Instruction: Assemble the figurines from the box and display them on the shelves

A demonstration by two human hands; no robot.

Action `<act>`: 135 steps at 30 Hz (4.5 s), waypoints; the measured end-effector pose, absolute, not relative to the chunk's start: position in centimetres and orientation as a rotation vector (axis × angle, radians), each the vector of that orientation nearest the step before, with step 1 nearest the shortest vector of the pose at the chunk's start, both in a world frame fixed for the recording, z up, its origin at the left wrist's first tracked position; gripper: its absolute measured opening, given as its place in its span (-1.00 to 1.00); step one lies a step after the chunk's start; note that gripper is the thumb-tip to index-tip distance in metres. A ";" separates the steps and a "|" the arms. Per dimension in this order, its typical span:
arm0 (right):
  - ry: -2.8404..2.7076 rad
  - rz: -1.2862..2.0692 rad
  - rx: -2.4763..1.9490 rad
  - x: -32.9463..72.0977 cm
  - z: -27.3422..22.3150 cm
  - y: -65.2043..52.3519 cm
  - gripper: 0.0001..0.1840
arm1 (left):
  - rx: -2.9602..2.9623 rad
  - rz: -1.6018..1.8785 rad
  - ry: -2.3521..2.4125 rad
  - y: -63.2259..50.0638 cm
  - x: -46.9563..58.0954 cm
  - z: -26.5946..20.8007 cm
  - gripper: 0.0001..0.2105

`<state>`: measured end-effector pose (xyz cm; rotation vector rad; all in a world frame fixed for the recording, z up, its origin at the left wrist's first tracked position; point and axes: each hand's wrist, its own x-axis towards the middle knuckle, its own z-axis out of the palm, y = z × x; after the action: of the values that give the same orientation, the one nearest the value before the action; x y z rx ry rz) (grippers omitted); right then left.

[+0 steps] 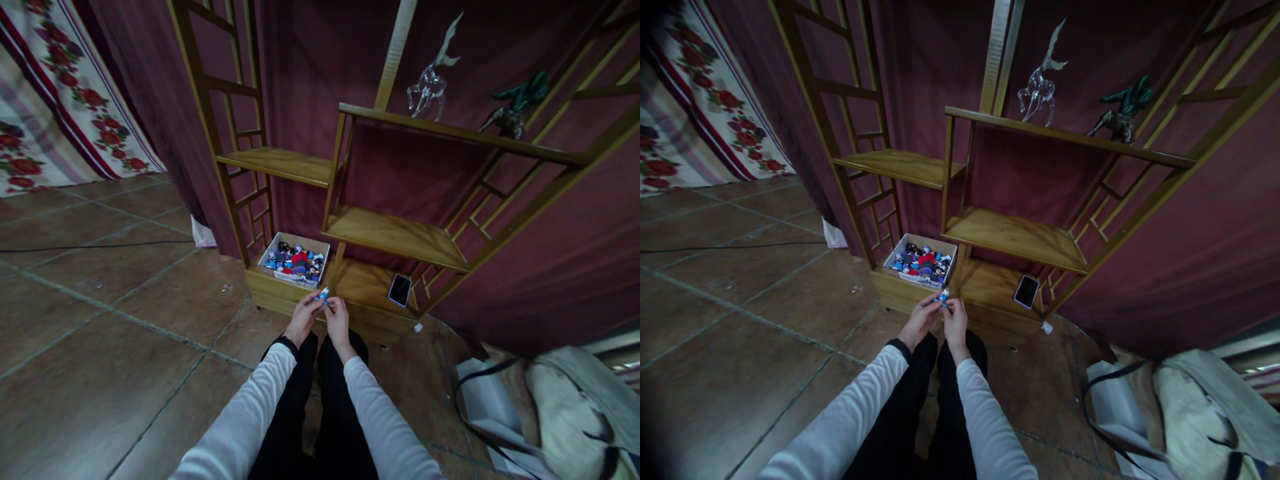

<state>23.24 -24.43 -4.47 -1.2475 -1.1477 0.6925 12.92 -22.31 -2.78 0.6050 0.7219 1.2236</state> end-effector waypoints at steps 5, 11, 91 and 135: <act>-1.035 0.838 -1.206 23.6 -5.4 -23.7 -0.89 | 0.493 1.198 0.701 -22.2 12.3 -2.7 -0.76; -1.054 0.922 -1.096 23.7 -5.8 -23.3 -0.87 | 0.489 1.127 0.678 -22.1 12.1 -3.1 -0.66; -0.819 1.093 -1.055 23.1 -4.9 -23.2 -0.61 | 0.574 1.235 0.740 -22.3 12.7 -3.7 -0.67; -0.675 1.284 -0.939 23.7 -4.5 -23.6 -0.73 | 0.662 1.215 0.786 -21.9 12.7 -3.8 -0.55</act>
<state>23.68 -23.55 -4.48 -0.9388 -0.6751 1.2837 12.69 -21.92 -3.77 0.6619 0.7863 1.2150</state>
